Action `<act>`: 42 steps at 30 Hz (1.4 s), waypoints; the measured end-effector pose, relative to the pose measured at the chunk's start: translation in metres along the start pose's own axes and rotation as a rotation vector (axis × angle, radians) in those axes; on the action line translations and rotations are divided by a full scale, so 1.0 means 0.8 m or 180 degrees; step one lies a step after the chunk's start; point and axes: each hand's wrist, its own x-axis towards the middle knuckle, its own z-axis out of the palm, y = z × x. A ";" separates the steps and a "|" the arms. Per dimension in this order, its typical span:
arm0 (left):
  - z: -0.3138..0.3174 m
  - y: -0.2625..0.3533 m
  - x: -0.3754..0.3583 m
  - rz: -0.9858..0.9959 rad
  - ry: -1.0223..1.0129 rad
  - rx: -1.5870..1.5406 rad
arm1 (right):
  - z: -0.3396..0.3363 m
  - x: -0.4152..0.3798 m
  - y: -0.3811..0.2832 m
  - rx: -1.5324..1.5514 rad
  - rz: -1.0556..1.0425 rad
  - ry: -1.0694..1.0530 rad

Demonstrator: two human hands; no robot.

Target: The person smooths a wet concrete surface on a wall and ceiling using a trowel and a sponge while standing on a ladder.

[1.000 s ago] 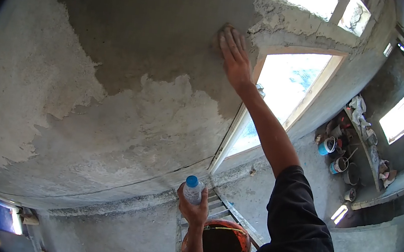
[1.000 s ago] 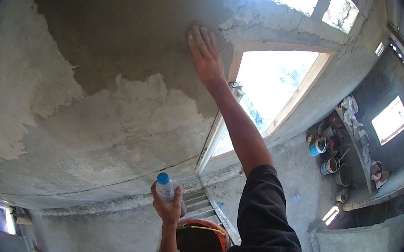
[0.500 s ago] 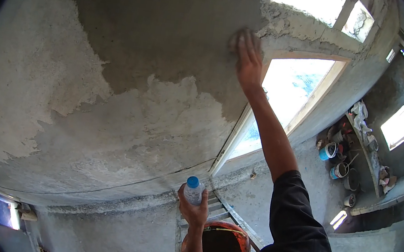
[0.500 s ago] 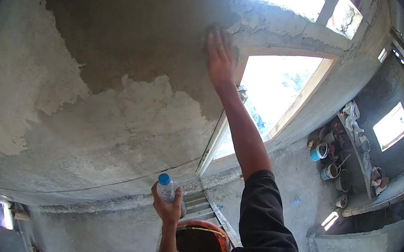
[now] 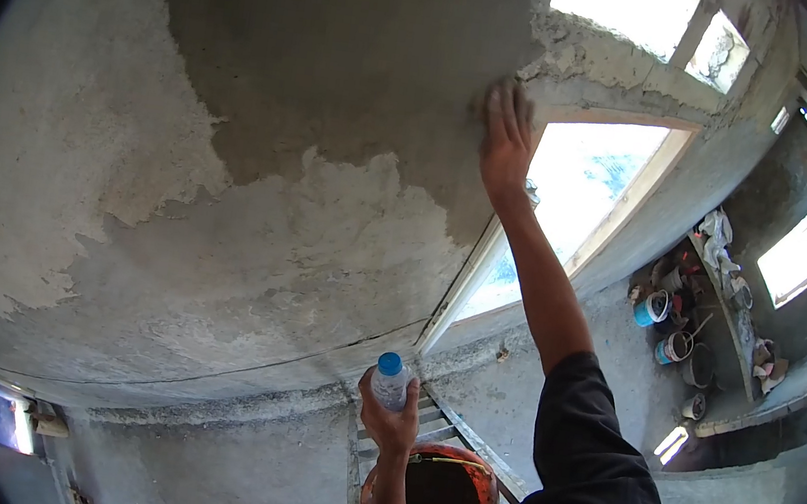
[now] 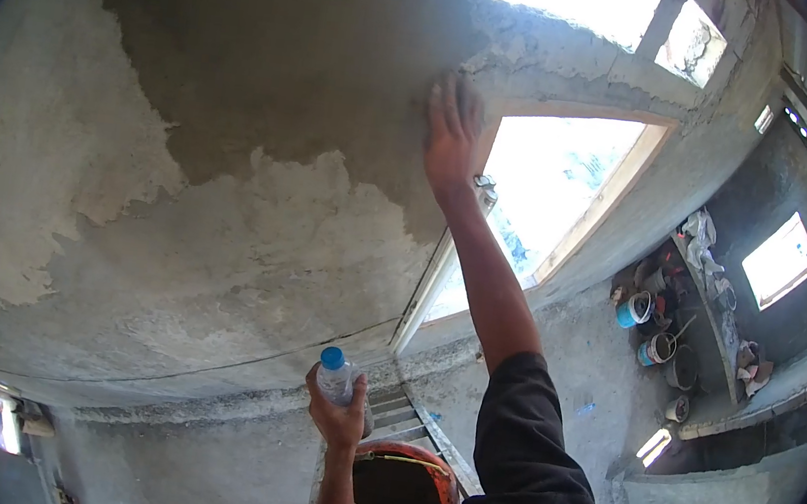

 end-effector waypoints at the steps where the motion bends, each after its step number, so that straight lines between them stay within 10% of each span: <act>1: 0.001 -0.001 0.001 0.0028 0.0011 0.0005 | -0.003 -0.010 0.001 0.0025 -0.0030 0.0013; 18: 0.001 0.001 0.002 -0.0248 -0.0037 -0.0107 | -0.008 -0.050 -0.061 0.1384 0.0057 -0.0331; 24: 0.001 -0.001 0.003 -0.0154 -0.0045 -0.0032 | -0.021 0.052 -0.037 0.1010 0.0471 0.0691; 31: 0.001 0.000 0.001 -0.0242 -0.0098 -0.0034 | -0.013 -0.074 -0.070 0.1682 -0.0130 -0.0799; 36: 0.000 0.000 0.001 -0.0182 -0.0067 -0.0031 | -0.024 0.014 -0.049 0.1207 0.0448 0.0584; 42: 0.001 0.002 0.003 -0.0231 -0.0084 -0.0070 | 0.010 -0.013 -0.037 0.1500 0.0030 -0.0102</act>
